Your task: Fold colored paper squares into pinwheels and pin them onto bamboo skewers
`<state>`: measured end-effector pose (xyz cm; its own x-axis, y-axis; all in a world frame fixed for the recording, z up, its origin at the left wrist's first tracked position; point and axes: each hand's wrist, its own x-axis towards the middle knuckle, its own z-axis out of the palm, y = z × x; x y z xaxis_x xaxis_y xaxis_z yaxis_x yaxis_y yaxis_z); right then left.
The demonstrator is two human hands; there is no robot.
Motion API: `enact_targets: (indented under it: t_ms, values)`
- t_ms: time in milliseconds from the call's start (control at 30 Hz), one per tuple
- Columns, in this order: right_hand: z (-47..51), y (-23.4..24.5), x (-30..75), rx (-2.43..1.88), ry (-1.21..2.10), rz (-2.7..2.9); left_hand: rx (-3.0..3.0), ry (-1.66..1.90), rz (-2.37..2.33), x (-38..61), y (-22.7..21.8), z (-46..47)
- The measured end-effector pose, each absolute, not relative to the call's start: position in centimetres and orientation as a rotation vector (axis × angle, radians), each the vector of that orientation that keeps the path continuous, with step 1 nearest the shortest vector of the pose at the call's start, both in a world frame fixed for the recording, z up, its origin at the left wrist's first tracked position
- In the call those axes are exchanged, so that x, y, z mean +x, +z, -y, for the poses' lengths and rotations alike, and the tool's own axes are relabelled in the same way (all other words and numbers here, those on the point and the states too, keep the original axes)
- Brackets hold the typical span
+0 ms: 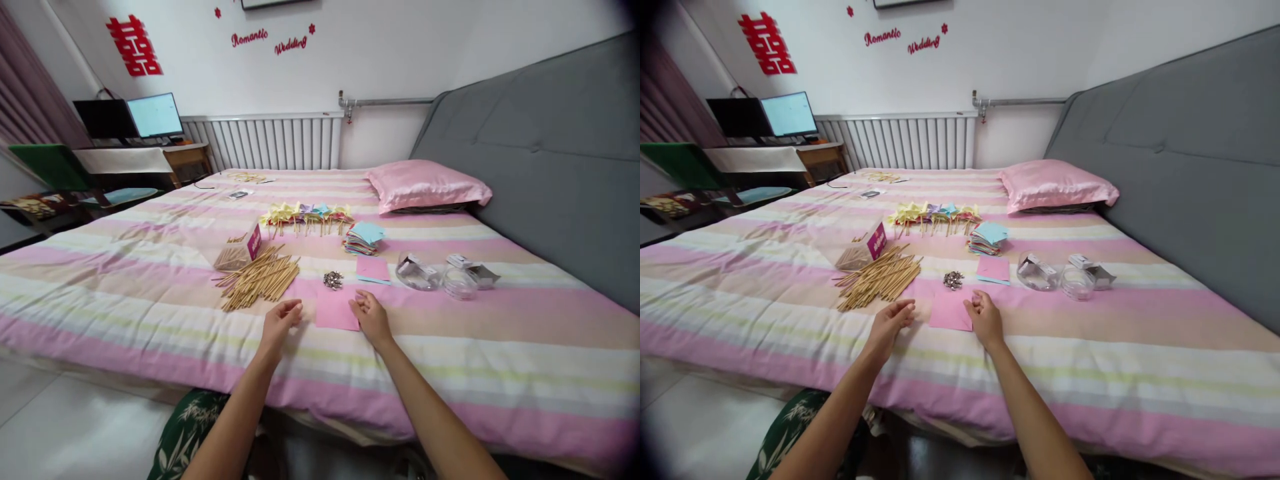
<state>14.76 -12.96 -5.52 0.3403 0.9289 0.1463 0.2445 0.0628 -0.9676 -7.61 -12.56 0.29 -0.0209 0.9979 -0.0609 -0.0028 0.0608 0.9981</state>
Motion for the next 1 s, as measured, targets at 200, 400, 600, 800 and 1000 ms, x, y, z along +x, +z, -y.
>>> enact_targets:
  t_ms: [200, 400, 600, 800, 1000]
  values:
    - [13.6, -4.8, 14.6, -1.63, 0.406, 0.999, 1.231, 1.131, -1.231, -5.4, -0.2, 10.9]
    - [13.5, -4.6, 14.6, -1.645, 0.372, 1.006, 1.284, 1.148, -1.234, -4.0, -1.5, 9.6]
    - [13.5, -4.5, 14.7, -1.654, 0.374, 1.019, 1.315, 1.175, -1.217, -4.2, -1.9, 9.8]
    - [13.5, -4.4, 14.7, -1.66, 0.375, 1.014, 1.329, 1.185, -1.211, -4.1, -1.9, 9.9]
    - [13.5, -4.5, 14.7, -1.683, 0.371, 1.014, 1.345, 1.185, -1.211, -4.1, -1.5, 10.3]
